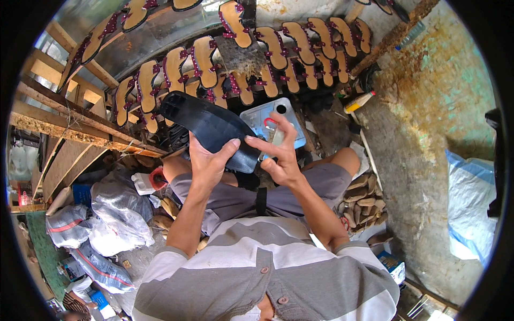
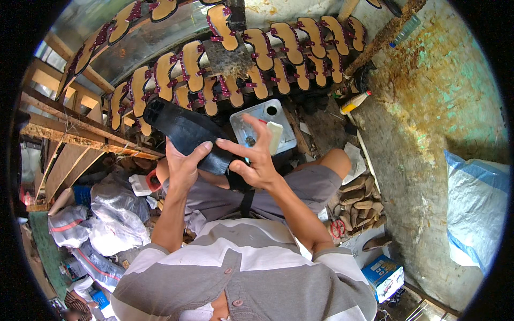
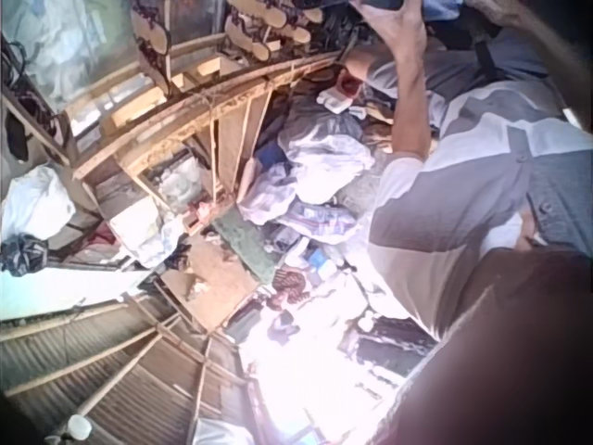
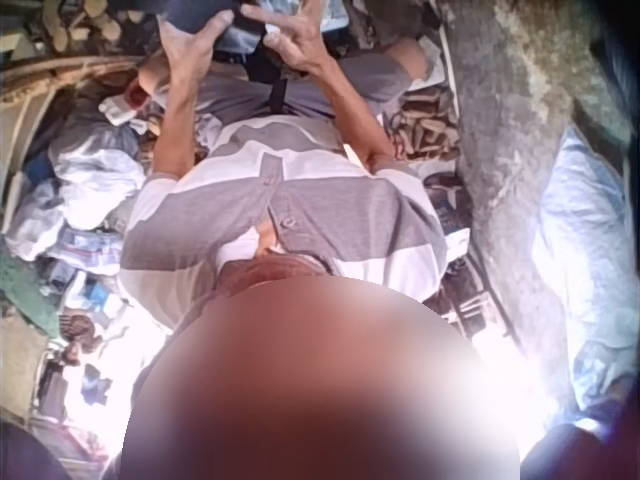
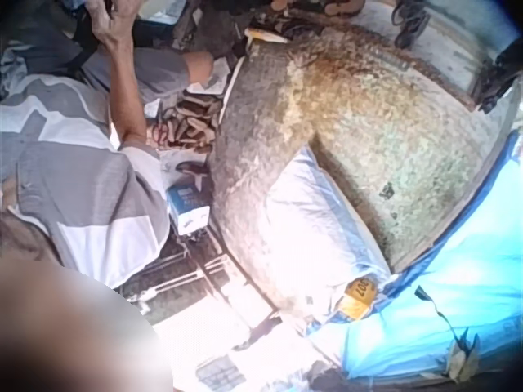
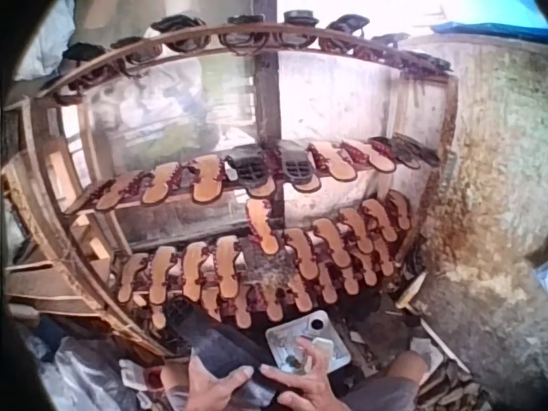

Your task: The person sits on the floor and repeatedly picks up black sandals from a nearby pile. Using a small rectangular block, they rub the soles of the sandals, then place them on a wooden rack. The person continues this cycle of picking, polishing, and placing throughout the clip.

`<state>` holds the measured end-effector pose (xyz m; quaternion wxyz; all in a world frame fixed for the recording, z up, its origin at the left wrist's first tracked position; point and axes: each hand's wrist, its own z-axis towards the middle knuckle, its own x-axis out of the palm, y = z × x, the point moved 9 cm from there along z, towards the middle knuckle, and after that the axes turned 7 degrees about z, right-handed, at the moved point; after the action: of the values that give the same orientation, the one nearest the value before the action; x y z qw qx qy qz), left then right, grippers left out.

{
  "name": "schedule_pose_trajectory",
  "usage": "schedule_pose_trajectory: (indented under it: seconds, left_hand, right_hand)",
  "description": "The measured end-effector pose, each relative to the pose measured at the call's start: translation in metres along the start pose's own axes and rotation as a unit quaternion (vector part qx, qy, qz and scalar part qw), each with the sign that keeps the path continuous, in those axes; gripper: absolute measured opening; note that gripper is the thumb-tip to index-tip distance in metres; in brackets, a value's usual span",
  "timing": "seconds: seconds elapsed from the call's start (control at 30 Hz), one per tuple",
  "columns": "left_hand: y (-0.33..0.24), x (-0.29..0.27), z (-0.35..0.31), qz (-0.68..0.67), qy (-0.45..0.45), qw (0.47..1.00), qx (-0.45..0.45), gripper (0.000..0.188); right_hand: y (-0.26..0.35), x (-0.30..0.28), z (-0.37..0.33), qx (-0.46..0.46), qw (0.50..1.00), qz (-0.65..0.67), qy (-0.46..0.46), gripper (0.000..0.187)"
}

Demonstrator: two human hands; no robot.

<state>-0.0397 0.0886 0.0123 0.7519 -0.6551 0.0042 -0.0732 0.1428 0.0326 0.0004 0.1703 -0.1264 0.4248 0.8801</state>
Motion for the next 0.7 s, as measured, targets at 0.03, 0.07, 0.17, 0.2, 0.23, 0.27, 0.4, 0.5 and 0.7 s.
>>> schedule_pose_trajectory:
  seconds: [0.03, 0.07, 0.17, 0.2, 0.23, 0.27, 0.4, 0.5, 0.7]
  left_hand:
    - [0.000, -0.003, 0.000, -0.003, -0.005, 1.000, -0.005, 0.062]
    - [0.001, -0.005, 0.000, -0.008, -0.008, 1.000, -0.011, 0.062]
    - [-0.001, -0.005, 0.002, 0.010, -0.003, 1.000, -0.009, 0.062]
    - [-0.001, -0.005, 0.002, 0.020, -0.006, 1.000, -0.014, 0.062]
    - [-0.001, -0.002, 0.003, 0.016, 0.003, 1.000, -0.010, 0.062]
    - [-0.001, -0.001, 0.003, 0.010, 0.000, 1.000, -0.011, 0.062]
    - [-0.007, -0.003, 0.005, 0.013, -0.042, 0.999, 0.028, 0.062]
    - [-0.006, -0.005, 0.006, 0.014, -0.085, 0.996, 0.032, 0.060]
    - [-0.001, -0.001, -0.014, 0.072, -0.169, 0.973, 0.137, 0.051]
  right_hand:
    - [0.011, -0.008, 0.000, -0.066, 0.995, -0.063, -0.047, 0.059]
    - [0.023, -0.012, -0.003, -0.134, 0.978, -0.136, -0.082, 0.057]
    - [0.030, -0.019, -0.004, -0.175, 0.961, -0.173, -0.125, 0.050]
    - [0.023, -0.018, 0.000, -0.140, 0.974, -0.136, -0.111, 0.046]
    - [0.014, -0.017, 0.004, -0.099, 0.985, -0.097, -0.099, 0.043]
    - [0.006, -0.010, 0.007, -0.067, 0.992, -0.089, -0.058, 0.041]
    - [-0.003, 0.001, 0.001, -0.006, 0.997, -0.024, -0.066, 0.035]
    - [-0.001, 0.015, -0.014, 0.038, 0.996, 0.032, -0.080, 0.035]
    - [-0.016, 0.033, -0.017, 0.166, 0.885, 0.409, -0.149, 0.058]
